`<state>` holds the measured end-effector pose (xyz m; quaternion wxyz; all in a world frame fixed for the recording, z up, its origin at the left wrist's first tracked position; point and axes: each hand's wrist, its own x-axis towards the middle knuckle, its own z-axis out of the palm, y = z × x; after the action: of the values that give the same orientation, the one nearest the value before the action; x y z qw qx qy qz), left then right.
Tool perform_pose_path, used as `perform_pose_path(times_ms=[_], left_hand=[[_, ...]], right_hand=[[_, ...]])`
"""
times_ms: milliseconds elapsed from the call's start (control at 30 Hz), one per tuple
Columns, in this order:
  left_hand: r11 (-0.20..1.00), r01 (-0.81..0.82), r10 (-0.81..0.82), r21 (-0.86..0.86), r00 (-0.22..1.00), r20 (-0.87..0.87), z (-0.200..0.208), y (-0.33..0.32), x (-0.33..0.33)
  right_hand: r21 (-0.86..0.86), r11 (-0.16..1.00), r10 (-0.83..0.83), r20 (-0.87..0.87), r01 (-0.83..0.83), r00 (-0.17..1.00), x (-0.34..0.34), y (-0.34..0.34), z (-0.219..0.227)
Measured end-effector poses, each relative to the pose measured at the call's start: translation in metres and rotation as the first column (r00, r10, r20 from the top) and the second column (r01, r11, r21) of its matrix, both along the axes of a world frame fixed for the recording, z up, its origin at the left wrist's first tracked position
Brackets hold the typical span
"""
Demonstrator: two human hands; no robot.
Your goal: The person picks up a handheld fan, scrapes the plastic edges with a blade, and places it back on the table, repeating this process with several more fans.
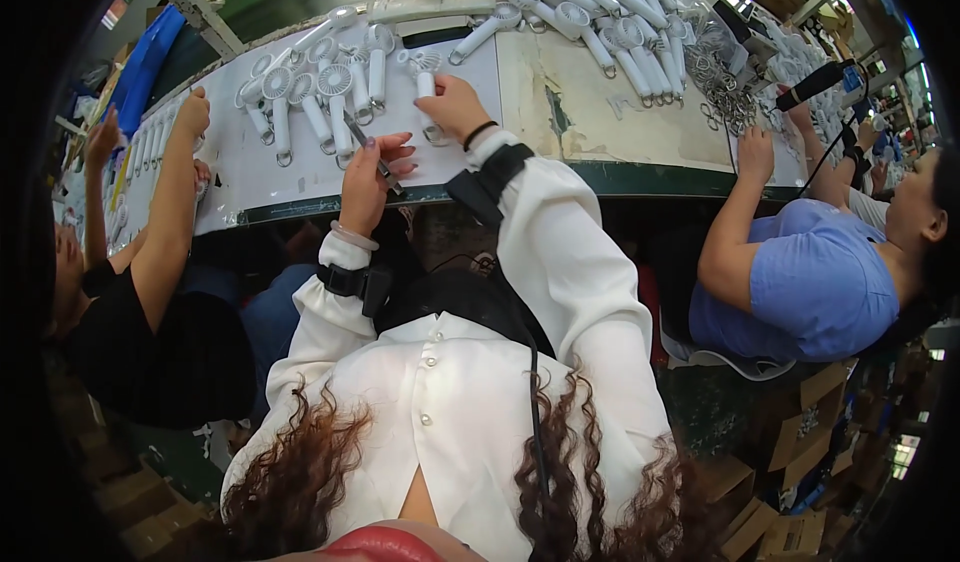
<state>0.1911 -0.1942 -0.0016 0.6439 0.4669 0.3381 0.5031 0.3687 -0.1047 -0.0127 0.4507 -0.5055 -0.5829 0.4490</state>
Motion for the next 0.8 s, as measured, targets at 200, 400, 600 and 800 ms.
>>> perform_pose_path(times_ms=[200, 400, 600, 800], left_hand=[[1.000, 0.011, -0.009, -0.024, 0.998, 0.055, -0.003, 0.004, -0.001], [0.999, 0.030, -0.029, -0.016, 0.997, 0.067, 0.000, 0.001, 0.002], [0.998, 0.060, -0.060, 0.015, 0.998, 0.031, -0.003, 0.002, -0.002], [0.998, 0.060, -0.061, 0.012, 0.996, 0.066, -0.001, 0.002, -0.004]], right_hand=[[0.124, 0.992, -0.074, 0.333, 0.034, 0.940, -0.008, 0.039, 0.000], [0.537, 0.812, -0.578, 0.682, 0.229, 0.449, 0.030, 0.049, 0.018], [0.360, 0.890, -0.446, 0.811, 0.279, 0.379, 0.045, 0.040, 0.028], [0.262, 0.923, -0.362, 0.838, 0.281, 0.409, 0.072, 0.021, 0.037]])
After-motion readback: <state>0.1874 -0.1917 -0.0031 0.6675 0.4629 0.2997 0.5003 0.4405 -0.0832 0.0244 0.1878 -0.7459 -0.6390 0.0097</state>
